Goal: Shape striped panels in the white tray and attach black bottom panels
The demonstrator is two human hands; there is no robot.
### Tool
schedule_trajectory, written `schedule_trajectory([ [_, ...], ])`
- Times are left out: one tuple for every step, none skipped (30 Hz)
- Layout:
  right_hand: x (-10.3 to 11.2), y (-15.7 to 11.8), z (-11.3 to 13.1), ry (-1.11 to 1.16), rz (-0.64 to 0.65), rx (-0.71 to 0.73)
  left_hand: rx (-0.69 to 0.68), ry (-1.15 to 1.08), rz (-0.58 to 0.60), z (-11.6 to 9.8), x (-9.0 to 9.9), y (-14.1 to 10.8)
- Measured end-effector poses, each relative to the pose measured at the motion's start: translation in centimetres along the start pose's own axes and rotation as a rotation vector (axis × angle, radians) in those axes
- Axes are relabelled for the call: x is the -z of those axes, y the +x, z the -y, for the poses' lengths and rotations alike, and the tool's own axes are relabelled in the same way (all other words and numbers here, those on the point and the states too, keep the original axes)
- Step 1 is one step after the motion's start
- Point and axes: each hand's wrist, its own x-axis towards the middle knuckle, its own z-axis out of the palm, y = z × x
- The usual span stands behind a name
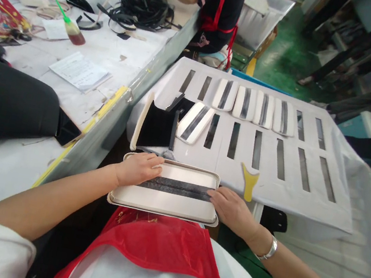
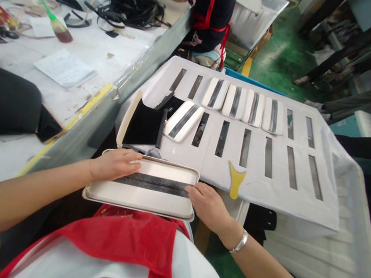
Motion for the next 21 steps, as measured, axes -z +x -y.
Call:
schedule_trajectory([
  [0.5,0.5,0.0,0.003,0.049,0.072,0.008,-0.030,0.023,0.1,0.1,0.2],
  [1.0,1.1,0.0,0.018,0.088,0.122,0.028,-0.069,0.043,0.3,0.2,0.4],
  [1.5,1.8,0.1,0.036,0.103,0.148,0.059,-0.115,0.054,0.3,0.3,0.7],
  [1.8,2.8,0.1,0.049,0.090,0.155,0.099,-0.166,0.062,0.4,0.3,1.0],
  [2.1,3.8,0.2,0.051,0.056,0.154,0.146,-0.224,0.071,0.5,0.3,1.2],
  [2.1,5.1,0.3,0.041,0.012,0.146,0.197,-0.284,0.084,0.6,0.2,1.5],
  [2.0,6.4,0.4,0.021,-0.030,0.136,0.249,-0.341,0.101,0.8,0.2,1.9],
  [1.7,7.8,0.5,-0.003,-0.058,0.132,0.295,-0.390,0.125,0.9,0.1,2.2],
  [1.3,9.2,0.6,-0.021,-0.062,0.138,0.331,-0.429,0.157,1.1,0.0,2.5],
  [0.8,10.5,0.7,-0.034,-0.041,0.156,0.357,-0.459,0.195,1.3,0.0,2.8],
  [0.3,11.7,0.7,-0.044,-0.006,0.180,0.377,-0.482,0.239,1.5,0.0,3.1],
  [-0.2,12.6,0.6,-0.054,0.030,0.205,0.392,-0.499,0.286,1.7,0.1,3.3],
  [-0.7,13.3,0.5,-0.064,0.059,0.227,0.405,-0.513,0.333,1.9,0.1,3.5],
  [-1.1,13.7,0.4,-0.073,0.077,0.244,0.414,-0.520,0.375,2.0,0.2,3.6],
  [-1.4,14.0,0.2,-0.079,0.081,0.257,0.420,-0.519,0.407,2.1,0.3,3.6],
  [-1.7,14.1,0.1,-0.084,0.075,0.269,0.420,-0.512,0.428,2.1,0.3,3.7],
  [-1.8,14.0,-0.1,-0.087,0.061,0.283,0.416,-0.503,0.436,2.1,0.4,3.7],
  [-2.0,13.9,-0.2,-0.090,0.042,0.300,0.411,-0.494,0.438,2.1,0.4,3.6],
  [-2.1,13.7,-0.3,-0.093,0.024,0.319,0.410,-0.488,0.437,2.1,0.4,3.6],
  [-2.1,13.5,-0.3,-0.096,0.005,0.339,0.410,-0.485,0.435,2.1,0.4,3.6],
  [-2.2,13.3,-0.4,-0.097,-0.011,0.358,0.412,-0.484,0.436,2.0,0.4,3.6],
])
